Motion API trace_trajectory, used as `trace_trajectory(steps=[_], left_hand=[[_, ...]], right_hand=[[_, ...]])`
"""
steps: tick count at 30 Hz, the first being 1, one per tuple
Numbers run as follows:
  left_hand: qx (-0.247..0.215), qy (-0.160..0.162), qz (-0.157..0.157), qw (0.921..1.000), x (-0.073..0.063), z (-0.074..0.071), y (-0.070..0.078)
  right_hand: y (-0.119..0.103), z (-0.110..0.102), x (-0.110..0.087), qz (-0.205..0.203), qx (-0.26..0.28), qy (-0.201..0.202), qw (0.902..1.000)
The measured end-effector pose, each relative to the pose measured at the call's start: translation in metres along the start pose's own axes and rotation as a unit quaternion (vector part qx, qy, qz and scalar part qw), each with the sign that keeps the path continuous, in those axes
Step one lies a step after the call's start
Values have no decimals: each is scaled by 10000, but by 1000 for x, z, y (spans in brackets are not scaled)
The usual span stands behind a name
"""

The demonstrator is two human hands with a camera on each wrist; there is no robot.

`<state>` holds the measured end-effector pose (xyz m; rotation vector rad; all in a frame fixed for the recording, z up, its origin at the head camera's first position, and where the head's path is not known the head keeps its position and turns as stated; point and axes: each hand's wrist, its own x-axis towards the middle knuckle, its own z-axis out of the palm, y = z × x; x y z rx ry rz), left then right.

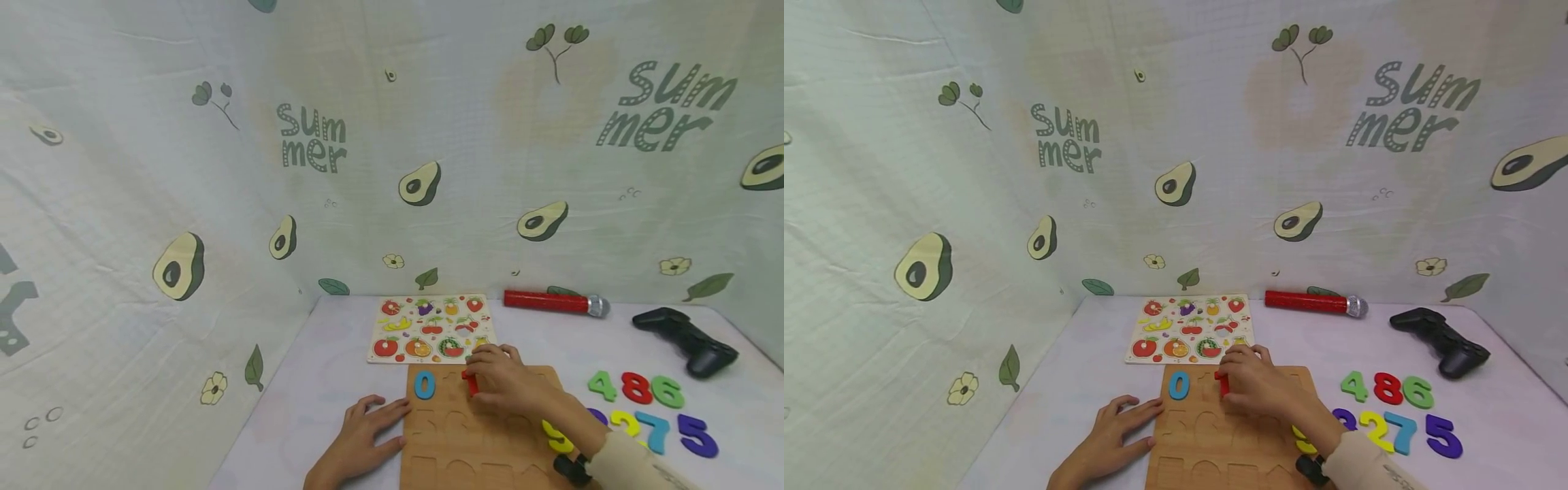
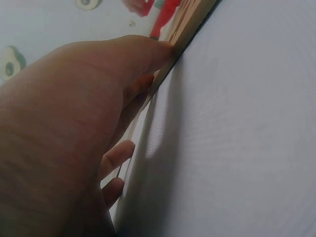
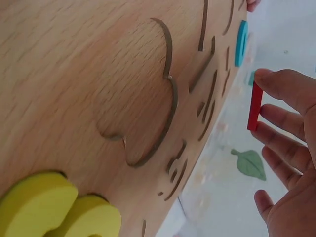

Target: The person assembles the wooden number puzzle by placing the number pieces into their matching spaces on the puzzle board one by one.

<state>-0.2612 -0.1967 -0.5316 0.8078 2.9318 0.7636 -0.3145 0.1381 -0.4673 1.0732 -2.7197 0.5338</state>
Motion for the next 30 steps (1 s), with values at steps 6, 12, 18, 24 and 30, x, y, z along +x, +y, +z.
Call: trace_trajectory(steps=[6, 12, 18, 24, 30], left_hand=[[-34, -11, -34, 10000, 0, 1, 1], [-10, -16, -39, 10000, 1, 3, 0], [-5, -105, -141, 9998, 3, 2, 1], [48, -137, -192, 9997, 3, 1, 0], [60, -129, -147, 9998, 2, 1, 0]], right_hand=[[0, 8, 6, 5, -43, -82, 10000], [-1, 14, 9, -8, 138, -207, 9997], [-3, 19, 13, -25, 262, -231, 9994], [-5, 24, 18, -15, 296, -231, 9993], [-6, 27, 22, 55, 388, -359, 9986]])
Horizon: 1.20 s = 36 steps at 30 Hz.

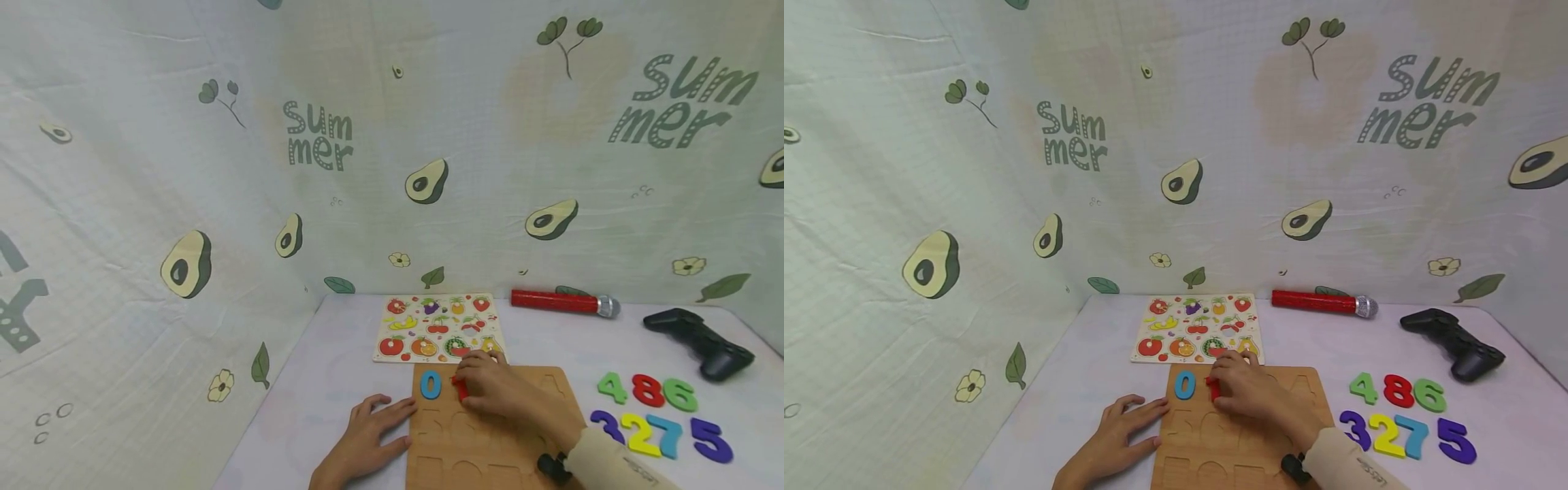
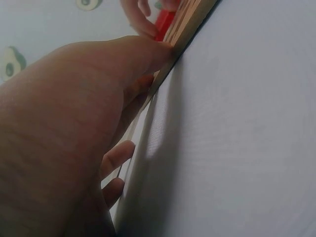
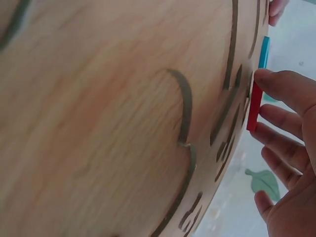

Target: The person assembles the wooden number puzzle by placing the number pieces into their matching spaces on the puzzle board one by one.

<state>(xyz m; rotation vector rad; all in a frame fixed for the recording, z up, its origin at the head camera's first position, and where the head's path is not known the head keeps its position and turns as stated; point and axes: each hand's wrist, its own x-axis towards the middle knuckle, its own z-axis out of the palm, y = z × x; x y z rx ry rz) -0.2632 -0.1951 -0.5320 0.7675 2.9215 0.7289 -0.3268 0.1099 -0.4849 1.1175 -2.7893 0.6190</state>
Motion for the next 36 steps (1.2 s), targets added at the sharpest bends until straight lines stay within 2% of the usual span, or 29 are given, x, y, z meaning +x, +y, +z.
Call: trace_trajectory(steps=[7, 16, 21, 30, 36], left_hand=[[-23, -2, -21, 10000, -1, 0, 0], [34, -26, -45, 10000, 1, -1, 4], [59, 55, 62, 9999, -1, -2, 4], [42, 63, 49, 10000, -2, -3, 5], [-33, 56, 74, 10000, -2, -2, 5]], right_hand=[[2, 4, 3, -21, -83, -29, 10000], [3, 4, 3, 186, -319, 62, 9993], [0, 2, -1, 245, -252, -25, 9994], [-3, -8, -23, -238, -534, 512, 9970], [0, -15, -42, -39, -652, 387, 9971]])
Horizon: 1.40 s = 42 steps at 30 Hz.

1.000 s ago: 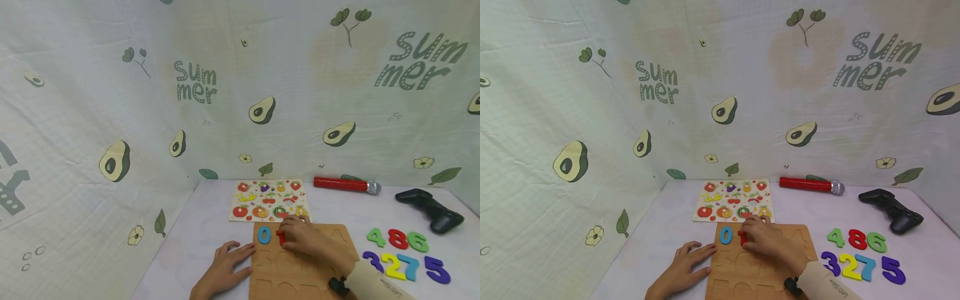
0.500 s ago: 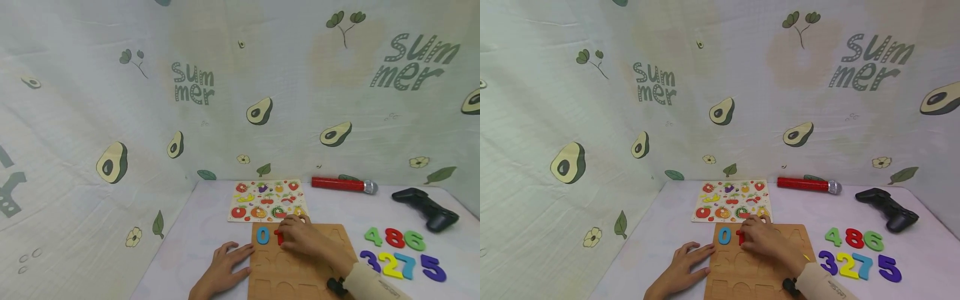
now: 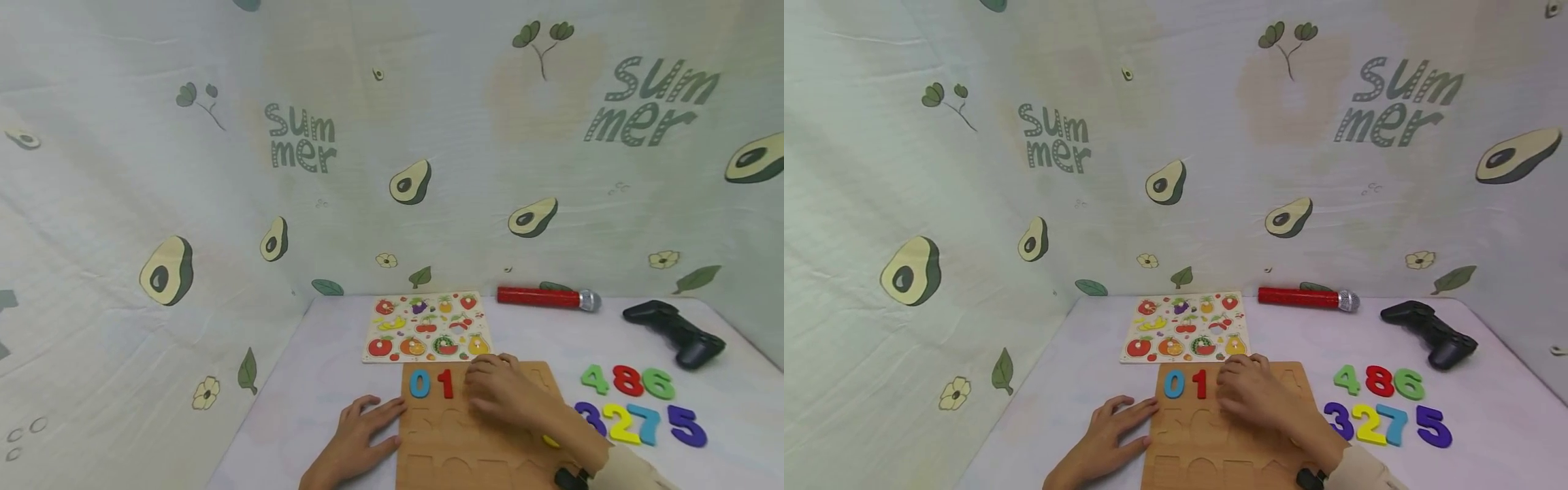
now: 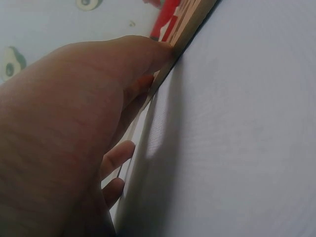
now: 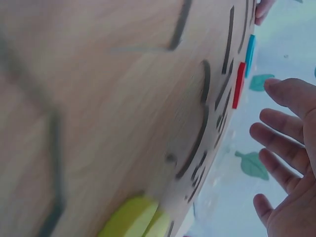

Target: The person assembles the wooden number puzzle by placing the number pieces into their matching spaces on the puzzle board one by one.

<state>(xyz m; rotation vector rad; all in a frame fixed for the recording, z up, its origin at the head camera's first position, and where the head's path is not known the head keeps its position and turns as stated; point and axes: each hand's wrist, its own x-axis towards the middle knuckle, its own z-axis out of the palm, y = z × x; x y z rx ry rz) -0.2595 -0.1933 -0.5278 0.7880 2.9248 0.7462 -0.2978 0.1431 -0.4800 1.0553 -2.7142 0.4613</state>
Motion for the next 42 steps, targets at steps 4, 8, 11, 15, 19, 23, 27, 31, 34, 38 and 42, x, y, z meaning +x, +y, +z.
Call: trace_trajectory(steps=[4, 8, 11, 15, 19, 23, 27, 31, 34, 38, 42], left_hand=[[11, 48, 68, 10000, -1, 2, 0], [46, 77, 72, 9999, -1, 2, -2], [50, 76, 67, 9999, -1, 3, -4], [38, 63, 43, 10000, -1, 4, -5], [11, 54, -15, 10000, -2, 5, -5], [-17, 50, 18, 10000, -2, 5, -4], [10, 82, 87, 9999, -2, 3, -4], [46, 93, 102, 9999, -3, 2, -4], [25, 68, 77, 9999, -2, 1, -4], [-3, 12, 31, 10000, -1, 1, -4], [-44, 5, 84, 10000, -1, 1, -3]], right_hand=[[4, -8, -13, 166, 70, -14, 9998], [8, -15, -24, 225, 49, 122, 9997], [11, -21, -33, 332, -63, 136, 9993], [15, -27, -43, 544, -113, 101, 9984], [19, -30, -55, 681, -129, 148, 9975], [22, -33, -67, 927, -183, 116, 9955], [25, -34, -76, 1164, -286, 4, 9928], [26, -36, -84, 1253, -234, 21, 9918], [27, -38, -89, 1327, -124, 69, 9911], [29, -40, -97, 1453, -52, 190, 9892], [31, -42, -105, 1477, -101, 299, 9885]])
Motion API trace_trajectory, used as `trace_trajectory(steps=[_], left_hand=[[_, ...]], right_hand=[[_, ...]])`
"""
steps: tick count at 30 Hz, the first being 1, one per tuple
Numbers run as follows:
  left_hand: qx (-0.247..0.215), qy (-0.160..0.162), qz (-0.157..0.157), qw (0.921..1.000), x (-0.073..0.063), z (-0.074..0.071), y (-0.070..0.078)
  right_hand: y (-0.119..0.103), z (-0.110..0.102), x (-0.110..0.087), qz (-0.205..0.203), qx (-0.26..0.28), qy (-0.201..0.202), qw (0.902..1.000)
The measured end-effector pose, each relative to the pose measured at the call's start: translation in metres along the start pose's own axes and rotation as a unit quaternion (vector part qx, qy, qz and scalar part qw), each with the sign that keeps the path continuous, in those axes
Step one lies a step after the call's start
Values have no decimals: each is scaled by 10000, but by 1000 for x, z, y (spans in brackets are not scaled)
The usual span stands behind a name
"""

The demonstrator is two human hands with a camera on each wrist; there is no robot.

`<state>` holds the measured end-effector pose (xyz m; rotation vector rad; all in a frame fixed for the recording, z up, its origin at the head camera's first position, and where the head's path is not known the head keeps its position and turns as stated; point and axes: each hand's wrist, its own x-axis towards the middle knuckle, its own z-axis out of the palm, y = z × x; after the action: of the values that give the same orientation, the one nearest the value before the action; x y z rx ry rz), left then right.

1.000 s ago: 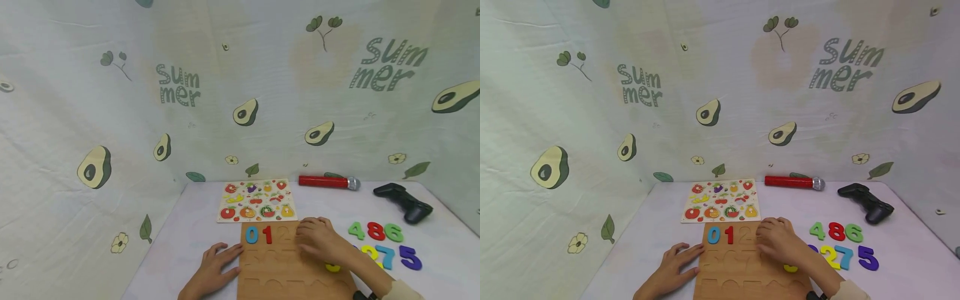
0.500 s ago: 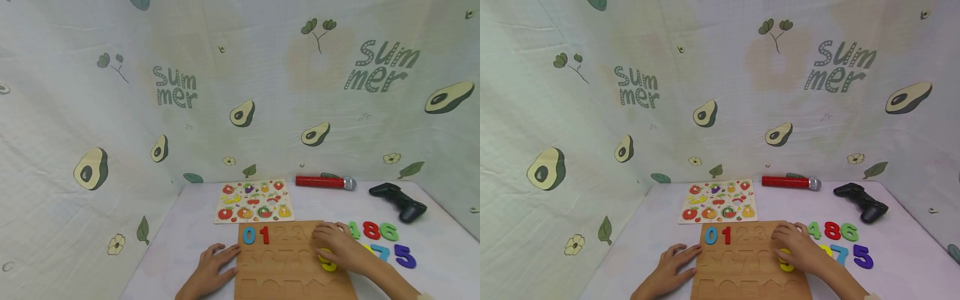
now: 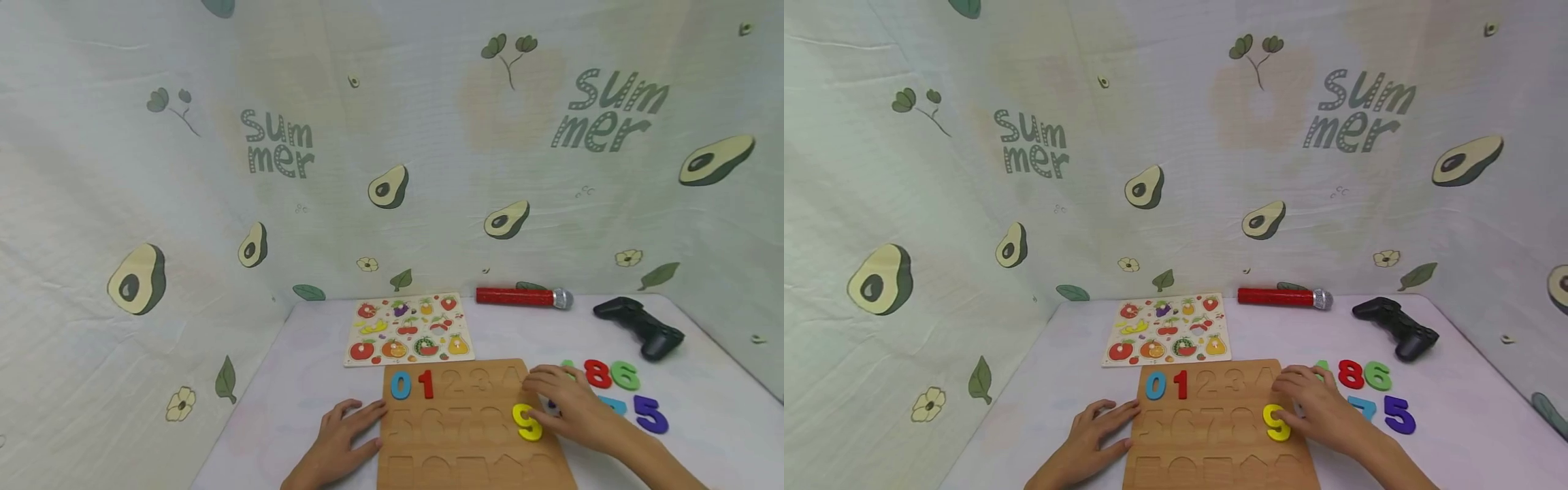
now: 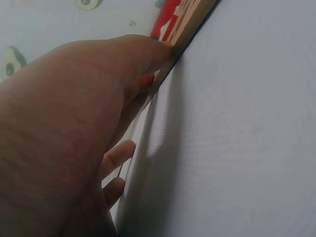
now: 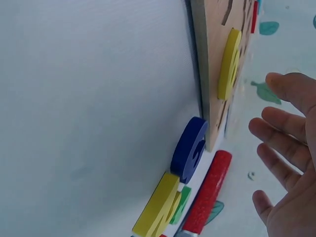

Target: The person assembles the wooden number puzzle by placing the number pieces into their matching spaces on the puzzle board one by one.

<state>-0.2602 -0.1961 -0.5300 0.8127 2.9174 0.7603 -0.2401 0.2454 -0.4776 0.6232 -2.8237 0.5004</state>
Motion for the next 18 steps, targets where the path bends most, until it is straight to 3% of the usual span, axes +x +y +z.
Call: trace_trajectory(steps=[12, 18], left_hand=[[32, -1, -15, 10000, 0, 1, -1], [63, -28, -57, 10000, 0, 3, -2]], right_hand=[[14, -5, -17, 205, -210, 159, 9994], [20, -8, -25, 87, -266, 293, 9992]])
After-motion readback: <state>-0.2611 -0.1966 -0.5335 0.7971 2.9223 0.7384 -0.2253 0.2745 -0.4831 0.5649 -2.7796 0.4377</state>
